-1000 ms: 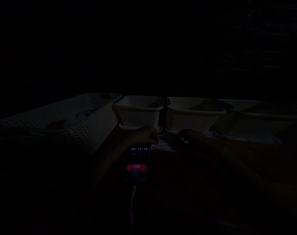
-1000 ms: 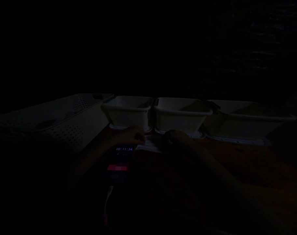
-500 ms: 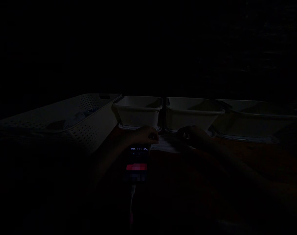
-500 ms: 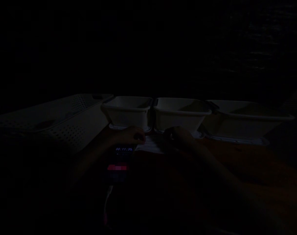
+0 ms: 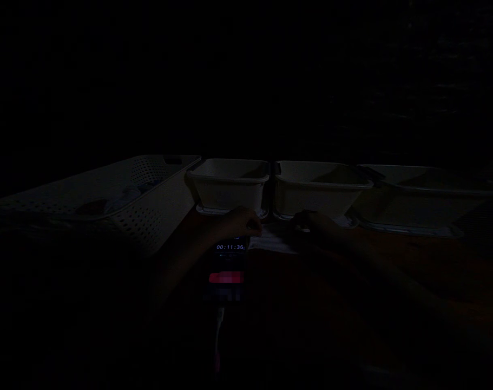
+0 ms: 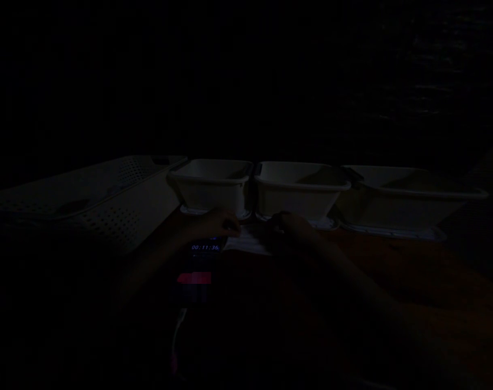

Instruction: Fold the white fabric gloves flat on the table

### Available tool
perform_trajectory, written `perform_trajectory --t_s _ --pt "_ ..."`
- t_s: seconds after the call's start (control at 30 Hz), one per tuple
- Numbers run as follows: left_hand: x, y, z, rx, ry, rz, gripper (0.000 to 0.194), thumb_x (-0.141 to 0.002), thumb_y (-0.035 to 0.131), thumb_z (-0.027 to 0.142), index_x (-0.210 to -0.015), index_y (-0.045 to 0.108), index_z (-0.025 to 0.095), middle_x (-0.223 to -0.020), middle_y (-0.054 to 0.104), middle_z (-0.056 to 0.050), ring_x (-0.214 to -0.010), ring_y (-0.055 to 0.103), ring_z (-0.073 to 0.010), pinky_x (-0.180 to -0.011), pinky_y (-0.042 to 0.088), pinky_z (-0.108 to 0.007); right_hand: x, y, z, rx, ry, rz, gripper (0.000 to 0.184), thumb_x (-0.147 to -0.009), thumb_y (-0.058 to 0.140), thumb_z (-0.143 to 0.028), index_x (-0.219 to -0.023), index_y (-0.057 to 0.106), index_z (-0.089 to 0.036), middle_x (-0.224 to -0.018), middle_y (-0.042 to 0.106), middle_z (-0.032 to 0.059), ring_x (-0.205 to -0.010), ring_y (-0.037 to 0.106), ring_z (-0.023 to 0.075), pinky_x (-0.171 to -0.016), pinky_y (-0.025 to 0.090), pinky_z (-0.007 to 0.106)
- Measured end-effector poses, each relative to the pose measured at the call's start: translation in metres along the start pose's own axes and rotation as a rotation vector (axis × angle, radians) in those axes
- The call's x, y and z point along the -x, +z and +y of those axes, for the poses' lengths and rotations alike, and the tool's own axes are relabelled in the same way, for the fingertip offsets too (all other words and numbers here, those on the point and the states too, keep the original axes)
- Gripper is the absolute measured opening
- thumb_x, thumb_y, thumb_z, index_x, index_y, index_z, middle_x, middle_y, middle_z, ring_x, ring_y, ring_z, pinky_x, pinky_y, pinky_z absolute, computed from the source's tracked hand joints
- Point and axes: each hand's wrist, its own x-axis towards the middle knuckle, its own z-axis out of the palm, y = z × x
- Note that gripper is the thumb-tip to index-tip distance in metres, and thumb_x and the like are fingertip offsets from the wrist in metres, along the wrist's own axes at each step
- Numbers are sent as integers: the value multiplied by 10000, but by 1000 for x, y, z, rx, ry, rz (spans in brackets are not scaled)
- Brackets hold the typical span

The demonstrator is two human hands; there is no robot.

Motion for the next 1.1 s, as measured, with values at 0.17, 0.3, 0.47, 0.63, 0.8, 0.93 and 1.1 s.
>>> perform_trajectory --t_s 0.17,0.3,0.47,0.63,0.8,0.93,1.1 --pt "0 1 0 19 -24 -23 194 -736 604 285 -862 674 155 -836 679 -50 -740 602 -122 -657 399 -215 -2 1 -1 64 50 -46 245 -740 530 -197 -953 649 -190 -965 630 72 -805 574 146 -667 407 218" --pt "0 0 2 1 -15 -16 190 -743 594 284 -857 674 155 -837 680 -43 -745 604 -123 -660 399 -209 -2 -2 -9 76 85 -47 255 -732 543 -227 -958 644 -169 -948 635 86 -800 579 157 -677 416 228" --pt "2 -1 5 5 15 -26 184 -760 578 285 -855 667 155 -836 677 -42 -744 605 -117 -670 401 -208 1 -4 -11 47 61 -54 261 -737 526 -224 -962 638 -152 -972 631 98 -834 581 163 -720 425 238" --pt "4 1 12 41 64 -51 186 -769 574 290 -867 659 158 -841 672 -39 -747 605 -110 -671 407 -203 7 -9 -10 38 25 -82 186 -685 520 -142 -826 640 -160 -850 653 59 -741 582 143 -654 421 223" --pt "2 0 13 47 66 21 193 -788 551 272 -904 653 157 -877 669 -45 -780 604 -114 -686 410 -208 7 -12 -15 11 16 -62 228 -712 509 -155 -888 652 -185 -879 658 43 -727 585 134 -621 404 210" --pt "0 1 7 -7 40 53 190 -774 570 272 -897 658 157 -876 668 -48 -784 600 -121 -684 409 -213 0 -4 -16 17 53 -24 267 -750 498 -172 -979 636 -165 -978 643 74 -817 588 153 -670 405 218" --pt "-1 3 4 -48 34 47 207 -756 601 294 -919 658 179 -894 659 -42 -798 589 -123 -702 404 -224 -7 3 -18 82 81 -61 245 -770 493 -177 -959 642 -133 -992 632 106 -860 582 165 -722 407 229"
